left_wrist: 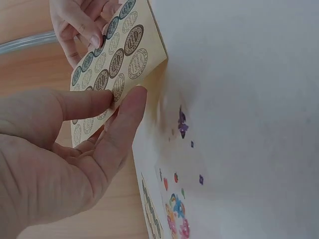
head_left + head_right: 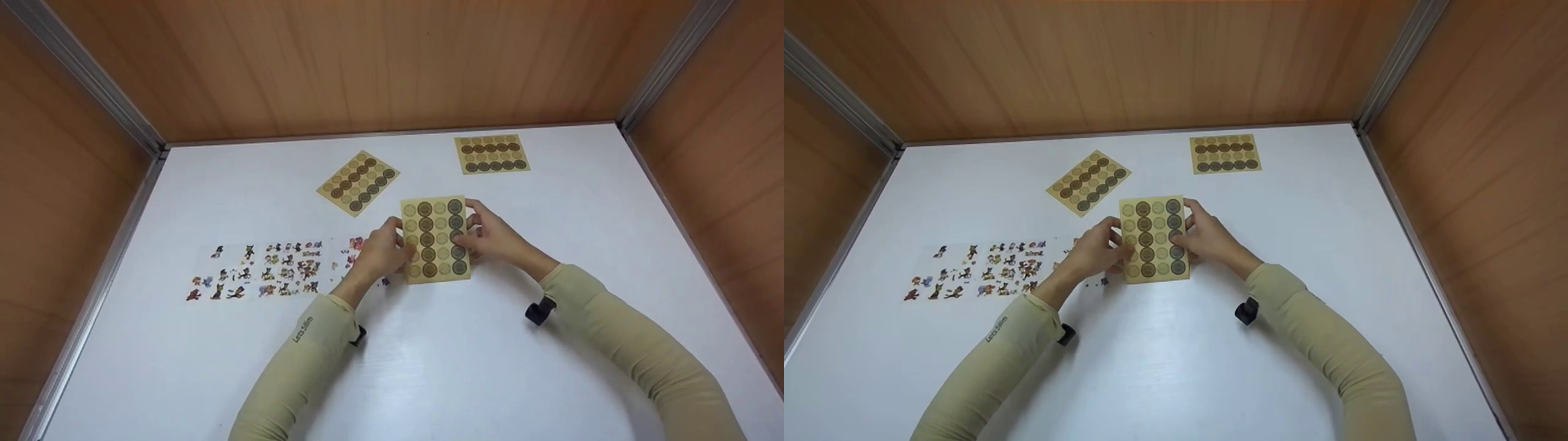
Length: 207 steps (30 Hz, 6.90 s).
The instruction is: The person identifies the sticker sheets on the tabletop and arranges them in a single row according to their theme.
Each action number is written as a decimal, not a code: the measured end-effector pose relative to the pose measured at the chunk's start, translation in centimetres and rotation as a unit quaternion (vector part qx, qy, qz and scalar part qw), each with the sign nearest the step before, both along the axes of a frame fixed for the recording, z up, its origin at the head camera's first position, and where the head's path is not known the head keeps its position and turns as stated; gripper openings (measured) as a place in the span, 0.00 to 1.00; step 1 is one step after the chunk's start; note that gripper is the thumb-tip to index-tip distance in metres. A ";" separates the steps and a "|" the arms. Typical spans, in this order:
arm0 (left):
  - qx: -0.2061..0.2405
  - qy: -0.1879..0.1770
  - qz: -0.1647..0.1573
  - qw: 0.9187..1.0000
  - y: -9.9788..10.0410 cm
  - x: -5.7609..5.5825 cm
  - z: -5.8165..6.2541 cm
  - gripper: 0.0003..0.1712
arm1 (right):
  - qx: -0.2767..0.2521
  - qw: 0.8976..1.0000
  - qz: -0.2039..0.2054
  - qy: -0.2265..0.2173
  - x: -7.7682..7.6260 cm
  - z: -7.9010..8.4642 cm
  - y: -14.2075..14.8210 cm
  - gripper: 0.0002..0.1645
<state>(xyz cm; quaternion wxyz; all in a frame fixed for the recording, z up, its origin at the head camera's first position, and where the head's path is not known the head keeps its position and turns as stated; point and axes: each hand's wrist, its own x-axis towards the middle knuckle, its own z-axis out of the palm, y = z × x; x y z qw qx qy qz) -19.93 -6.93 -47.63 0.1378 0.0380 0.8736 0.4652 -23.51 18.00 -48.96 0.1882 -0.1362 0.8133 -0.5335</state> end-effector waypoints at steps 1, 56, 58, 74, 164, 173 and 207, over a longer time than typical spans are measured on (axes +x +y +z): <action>-0.011 0.004 -0.002 1.000 0.0 0.0 -0.2 0.22 | 0.005 1.000 0.001 0.000 0.1 -0.2 0.0 0.49; -0.210 0.116 -0.023 0.971 0.9 0.6 -1.3 0.28 | 0.300 0.923 0.077 0.228 1.2 -1.0 -0.7 0.43; -0.212 0.118 -0.023 0.970 0.9 0.6 -1.3 0.29 | 0.301 0.922 0.077 0.230 1.2 -1.0 -0.8 0.42; -0.232 0.167 -0.073 0.956 0.9 1.1 -1.2 0.27 | 0.305 0.911 0.106 0.257 1.5 -0.4 0.1 0.35; -0.181 -0.002 0.027 0.983 -13.7 -10.9 -1.8 0.42 | 0.360 0.921 -0.002 0.152 -10.3 -1.8 -19.8 0.73; -0.168 -0.010 0.012 0.986 -13.8 -10.9 -1.7 0.39 | 0.368 0.916 0.011 0.157 -10.1 -1.4 -19.9 0.72; -0.026 -0.020 0.073 0.997 -13.0 -12.6 -0.7 0.44 | 0.372 0.912 0.063 0.160 -9.7 -1.3 -19.4 0.68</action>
